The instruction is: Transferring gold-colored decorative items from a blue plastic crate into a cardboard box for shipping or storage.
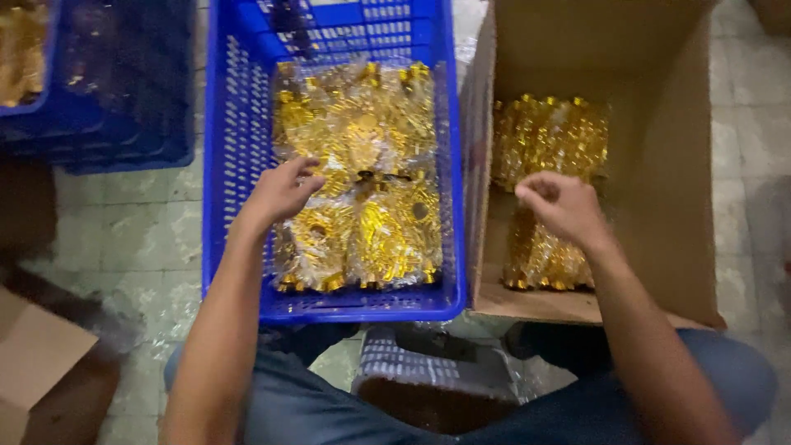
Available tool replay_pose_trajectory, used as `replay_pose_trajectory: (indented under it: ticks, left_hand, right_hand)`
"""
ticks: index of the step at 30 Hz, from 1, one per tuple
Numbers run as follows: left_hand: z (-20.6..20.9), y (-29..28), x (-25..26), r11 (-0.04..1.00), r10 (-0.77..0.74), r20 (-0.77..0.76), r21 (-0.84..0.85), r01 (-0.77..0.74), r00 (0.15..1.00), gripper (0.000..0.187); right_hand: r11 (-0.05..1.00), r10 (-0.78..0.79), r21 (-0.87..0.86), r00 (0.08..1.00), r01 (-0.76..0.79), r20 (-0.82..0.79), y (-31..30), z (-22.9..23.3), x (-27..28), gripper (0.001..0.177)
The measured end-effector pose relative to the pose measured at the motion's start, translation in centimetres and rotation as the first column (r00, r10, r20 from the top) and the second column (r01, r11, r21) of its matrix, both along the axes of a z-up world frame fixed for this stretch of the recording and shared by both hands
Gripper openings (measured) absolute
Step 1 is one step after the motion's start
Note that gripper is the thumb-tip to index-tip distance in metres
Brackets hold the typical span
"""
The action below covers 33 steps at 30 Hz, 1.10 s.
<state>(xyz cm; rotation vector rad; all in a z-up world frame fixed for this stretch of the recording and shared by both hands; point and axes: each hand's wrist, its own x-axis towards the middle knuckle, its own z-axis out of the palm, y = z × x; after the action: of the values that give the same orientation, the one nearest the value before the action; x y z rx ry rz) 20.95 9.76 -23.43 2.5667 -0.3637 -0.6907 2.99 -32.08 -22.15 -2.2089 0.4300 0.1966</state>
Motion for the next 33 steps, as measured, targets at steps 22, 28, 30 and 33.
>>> replay_pose_trajectory:
  ticks: [22, 28, 30, 33]
  left_hand:
    - [7.5, -3.7, -5.4, 0.978, -0.118, -0.098, 0.161, 0.133, 0.988, 0.059]
    - [8.2, -4.5, -5.7, 0.977, -0.056, -0.162, 0.196, 0.087, 0.985, 0.061]
    - [8.3, -4.7, -5.7, 0.976, -0.052, -0.186, 0.197, 0.089, 0.981, 0.058]
    - [7.7, -4.5, -5.9, 0.977, -0.071, -0.179, 0.186, 0.105, 0.981, 0.058]
  right_hand:
    - [0.834, -0.517, -0.474, 0.702, 0.284, -0.49, -0.5, -20.5, -2.4, 0.041]
    - [0.497, -0.794, -0.217, 0.339, 0.84, -0.504, 0.5, -17.8, -1.5, 0.034]
    - [0.485, -0.829, -0.197, 0.376, 0.852, -0.414, -0.6, -22.4, -2.6, 0.035]
    - [0.381, -0.869, -0.138, 0.304, 0.914, -0.39, 0.1, -20.6, -1.8, 0.031]
